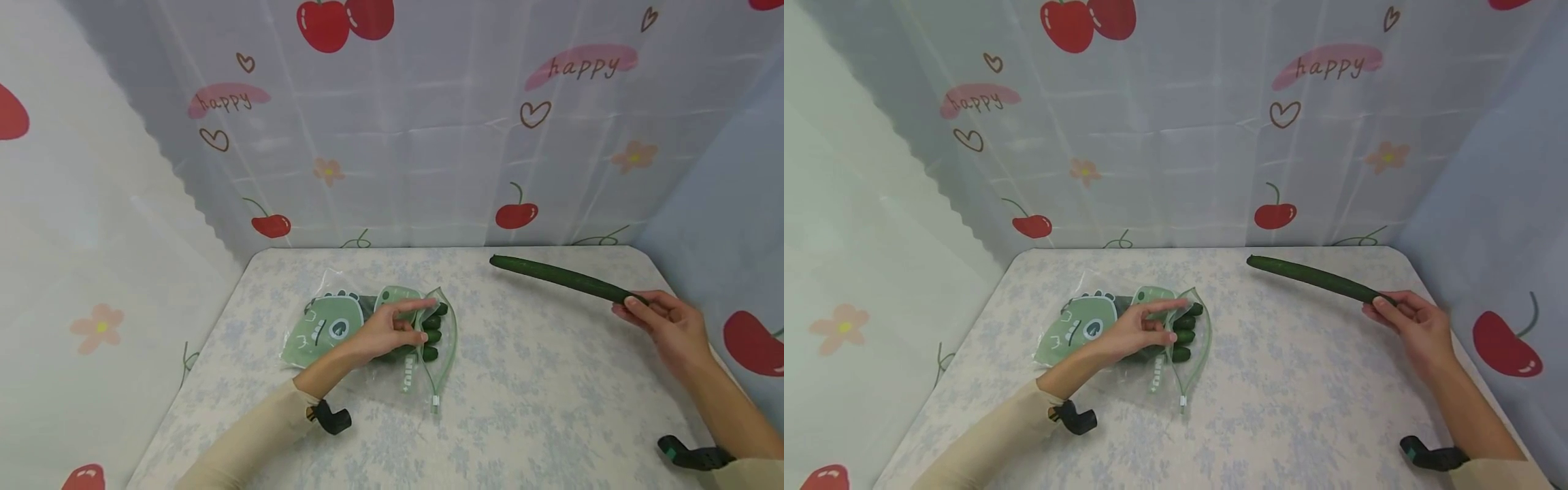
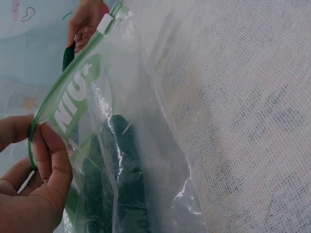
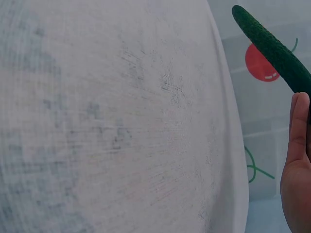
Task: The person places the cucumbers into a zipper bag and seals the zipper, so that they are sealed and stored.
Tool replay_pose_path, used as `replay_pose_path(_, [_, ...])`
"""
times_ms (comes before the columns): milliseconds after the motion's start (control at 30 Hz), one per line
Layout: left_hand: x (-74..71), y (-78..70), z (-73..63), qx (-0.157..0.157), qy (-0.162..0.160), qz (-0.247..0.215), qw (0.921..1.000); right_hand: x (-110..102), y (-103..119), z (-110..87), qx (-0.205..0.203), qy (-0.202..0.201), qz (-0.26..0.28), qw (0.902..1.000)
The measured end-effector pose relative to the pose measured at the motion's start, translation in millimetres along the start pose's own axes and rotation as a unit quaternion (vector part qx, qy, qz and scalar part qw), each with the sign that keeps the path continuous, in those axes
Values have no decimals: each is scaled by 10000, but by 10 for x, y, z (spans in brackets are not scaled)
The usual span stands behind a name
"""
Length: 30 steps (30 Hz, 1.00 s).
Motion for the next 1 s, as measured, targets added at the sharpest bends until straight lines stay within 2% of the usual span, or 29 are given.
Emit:
replay_pose_path(100, [-2, -13, -2, 8, -4, 9, 10000, 59, 17, -60, -49, 132, -68, 9999])
replay_pose_path(300, [-20, 2, -7, -70, -32, 36, 10000, 234, 17, -198, -82, 757, -22, 9971])
replay_pose_path(667, [-29, -5, 0, -183, 17, 143, 9997, 503, 17, -397, -285, 1263, -350, 9910])
replay_pose_path(1000, [-2, -38, 21, -132, 144, 109, 9997, 708, -61, -479, -170, 1537, -804, 9847])
Point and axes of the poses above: each hand's wrist, its own z-axis towards the middle knuckle, its own x-axis out of the palm, y = z × x, the point moved 8 cm from there along z, towards the middle knuckle, and after that the axes turned 7 degrees about -y, right-handed, at the moved point
